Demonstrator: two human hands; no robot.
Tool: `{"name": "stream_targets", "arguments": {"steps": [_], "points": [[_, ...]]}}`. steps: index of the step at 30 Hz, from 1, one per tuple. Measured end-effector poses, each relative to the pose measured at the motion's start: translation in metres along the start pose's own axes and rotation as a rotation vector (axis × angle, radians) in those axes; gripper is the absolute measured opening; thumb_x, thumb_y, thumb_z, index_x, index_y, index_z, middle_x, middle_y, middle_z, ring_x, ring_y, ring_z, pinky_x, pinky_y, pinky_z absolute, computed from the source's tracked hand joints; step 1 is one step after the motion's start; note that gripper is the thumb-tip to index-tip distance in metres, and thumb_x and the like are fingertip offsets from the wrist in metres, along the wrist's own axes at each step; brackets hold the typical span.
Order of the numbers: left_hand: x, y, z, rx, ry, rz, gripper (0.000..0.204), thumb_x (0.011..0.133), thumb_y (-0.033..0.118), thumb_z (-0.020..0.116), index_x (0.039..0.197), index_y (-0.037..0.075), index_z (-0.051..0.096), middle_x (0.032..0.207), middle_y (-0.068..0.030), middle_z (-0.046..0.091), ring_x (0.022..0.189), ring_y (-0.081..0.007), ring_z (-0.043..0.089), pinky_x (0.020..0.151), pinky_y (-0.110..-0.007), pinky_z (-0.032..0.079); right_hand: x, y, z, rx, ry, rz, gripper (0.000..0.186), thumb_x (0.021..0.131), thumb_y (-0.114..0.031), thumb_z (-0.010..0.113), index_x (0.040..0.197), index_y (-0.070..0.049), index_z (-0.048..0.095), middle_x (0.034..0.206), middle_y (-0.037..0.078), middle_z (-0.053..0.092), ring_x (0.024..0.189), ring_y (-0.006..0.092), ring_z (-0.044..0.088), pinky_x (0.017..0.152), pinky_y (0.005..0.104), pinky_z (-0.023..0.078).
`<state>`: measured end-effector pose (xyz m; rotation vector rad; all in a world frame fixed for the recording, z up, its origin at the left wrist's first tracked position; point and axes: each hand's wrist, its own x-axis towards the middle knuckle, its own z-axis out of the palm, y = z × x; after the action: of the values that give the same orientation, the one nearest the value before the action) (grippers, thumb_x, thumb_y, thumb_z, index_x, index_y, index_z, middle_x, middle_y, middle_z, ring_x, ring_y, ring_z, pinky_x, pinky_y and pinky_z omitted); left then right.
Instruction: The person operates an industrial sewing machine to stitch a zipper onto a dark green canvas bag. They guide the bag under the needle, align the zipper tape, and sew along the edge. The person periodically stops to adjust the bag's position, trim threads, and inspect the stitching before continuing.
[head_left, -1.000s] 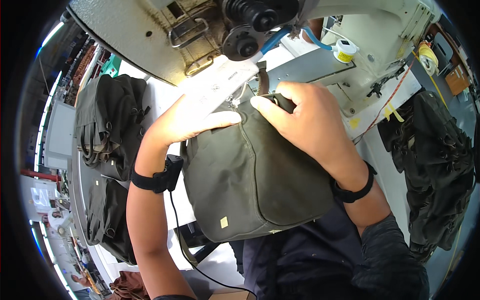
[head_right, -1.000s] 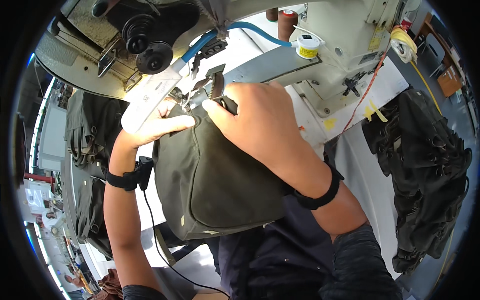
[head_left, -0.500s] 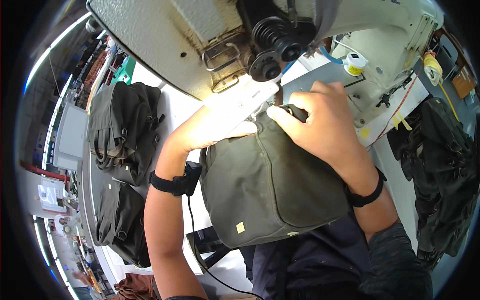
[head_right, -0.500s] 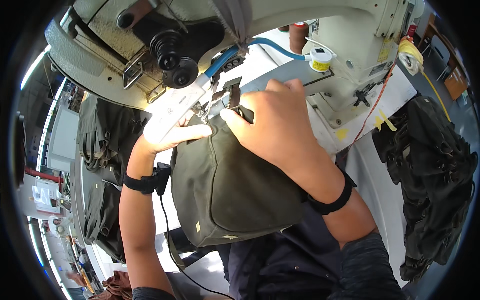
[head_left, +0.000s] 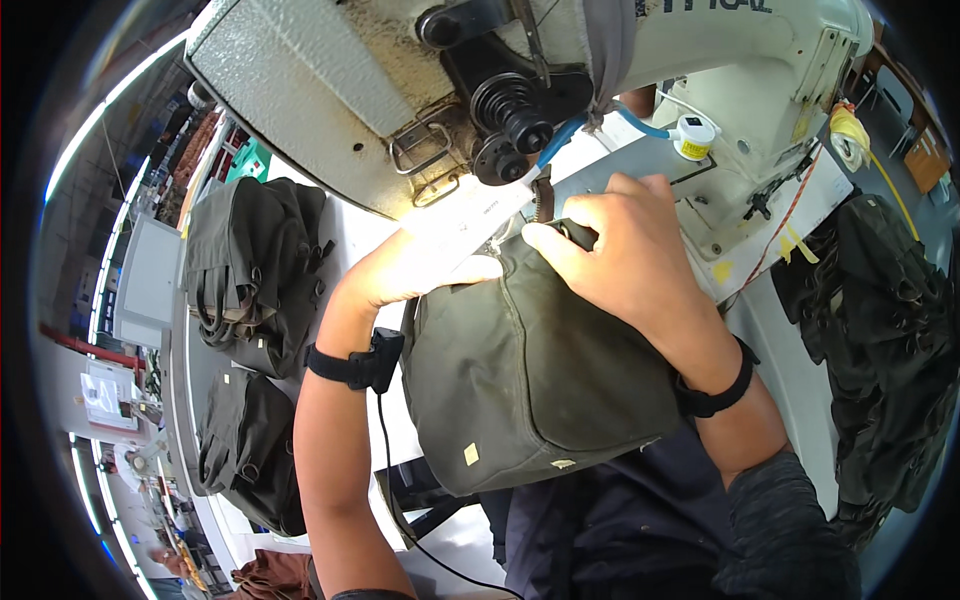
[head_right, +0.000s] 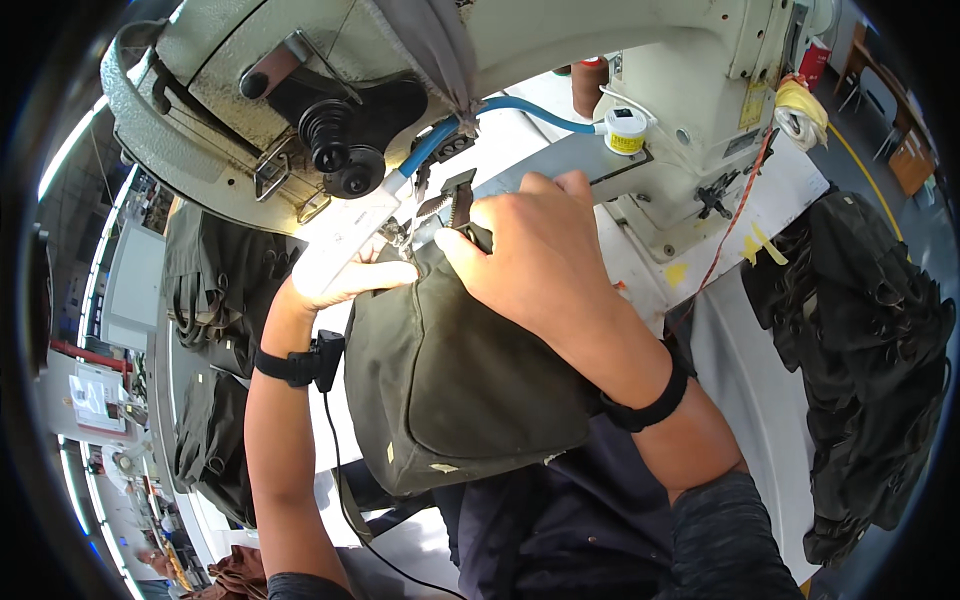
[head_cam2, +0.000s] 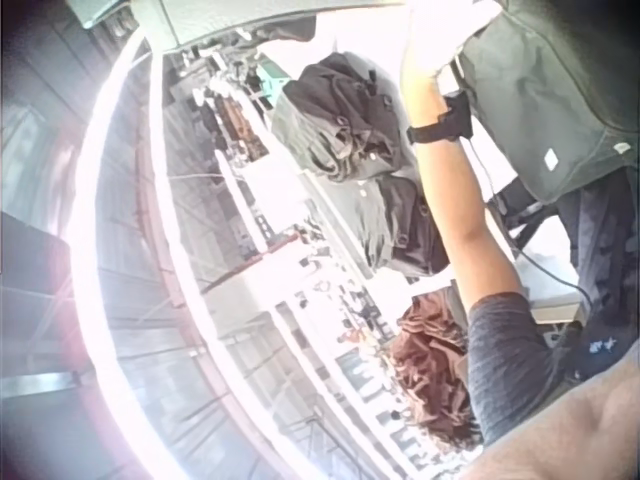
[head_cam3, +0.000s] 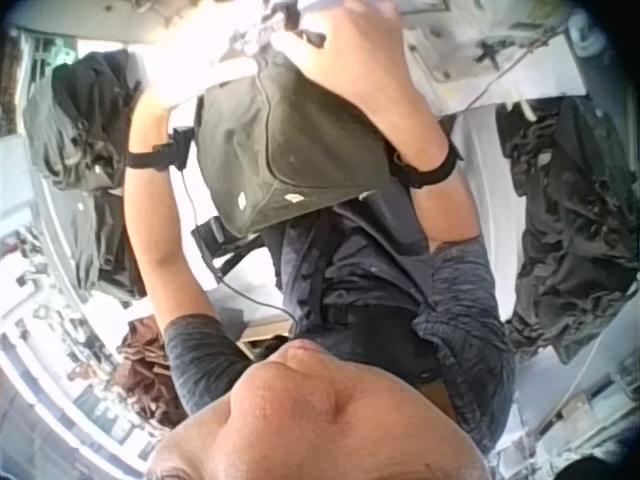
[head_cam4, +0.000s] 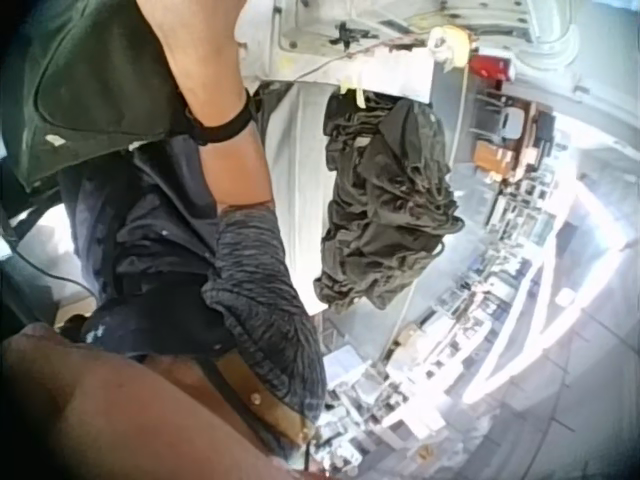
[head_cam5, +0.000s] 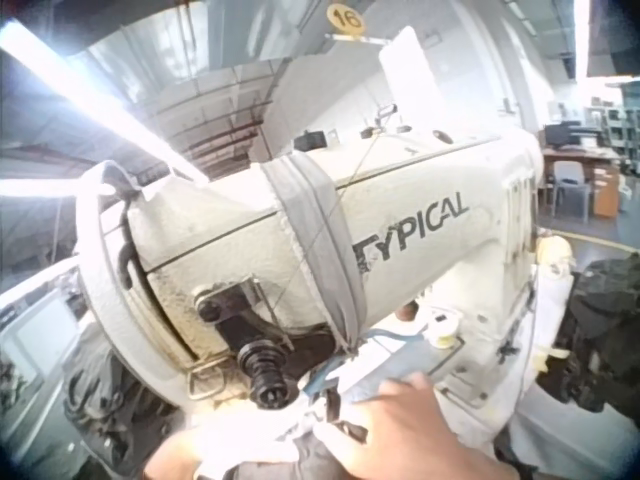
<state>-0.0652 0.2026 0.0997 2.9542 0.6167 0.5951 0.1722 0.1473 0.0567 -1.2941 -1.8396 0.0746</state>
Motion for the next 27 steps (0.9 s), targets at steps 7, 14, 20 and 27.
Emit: {"name": "stream_targets", "arguments": {"steps": [7,14,20,27], "points": [[-0.008,-0.012,0.006,-0.332,-0.120,-0.034,0.079,0.089,0.019,0.080,0.158,0.007,0.044,0.159,-0.0123,0.049,0.142,-0.0338,0.047,0.125,-0.043,0.028,0.000,-0.001,-0.001,-0.007,-0.040,-0.017,0.033,0.085,-0.032,0.079,0.064,-0.008,0.070,0.058,0.005,0.061,0.069,0.0260,0.057,0.079,0.0415,0.038],[-0.007,-0.012,0.008,-0.507,-0.102,-0.058,0.078,0.090,0.014,0.079,0.159,0.006,0.044,0.161,-0.0123,0.049,0.146,-0.0308,0.045,0.126,-0.041,0.027,0.000,0.000,-0.003,-0.027,-0.086,-0.010,0.027,0.086,-0.032,0.078,0.072,-0.009,0.076,0.058,0.004,0.061,0.072,0.0248,0.056,0.080,0.0410,0.037],[-0.003,0.003,-0.003,-0.717,-0.201,-0.501,0.082,0.085,0.008,0.082,0.159,0.005,0.044,0.161,-0.0121,0.049,0.146,-0.0262,0.044,0.125,-0.039,0.026,-0.001,-0.001,0.003,-0.022,0.015,-0.044,0.047,0.081,-0.035,0.085,0.058,-0.005,0.058,0.054,0.007,0.048,0.064,0.0273,0.047,0.076,0.0403,0.038],[-0.014,-0.020,0.007,-0.597,-0.134,-0.249,0.083,0.086,0.008,0.083,0.158,0.003,0.044,0.157,-0.0126,0.053,0.137,-0.0225,0.052,0.117,-0.037,0.039,0.001,-0.005,-0.002,-0.048,-0.055,-0.017,0.027,0.084,-0.033,0.080,0.072,-0.008,0.077,0.055,0.004,0.059,0.069,0.0256,0.055,0.077,0.0405,0.038]]}}
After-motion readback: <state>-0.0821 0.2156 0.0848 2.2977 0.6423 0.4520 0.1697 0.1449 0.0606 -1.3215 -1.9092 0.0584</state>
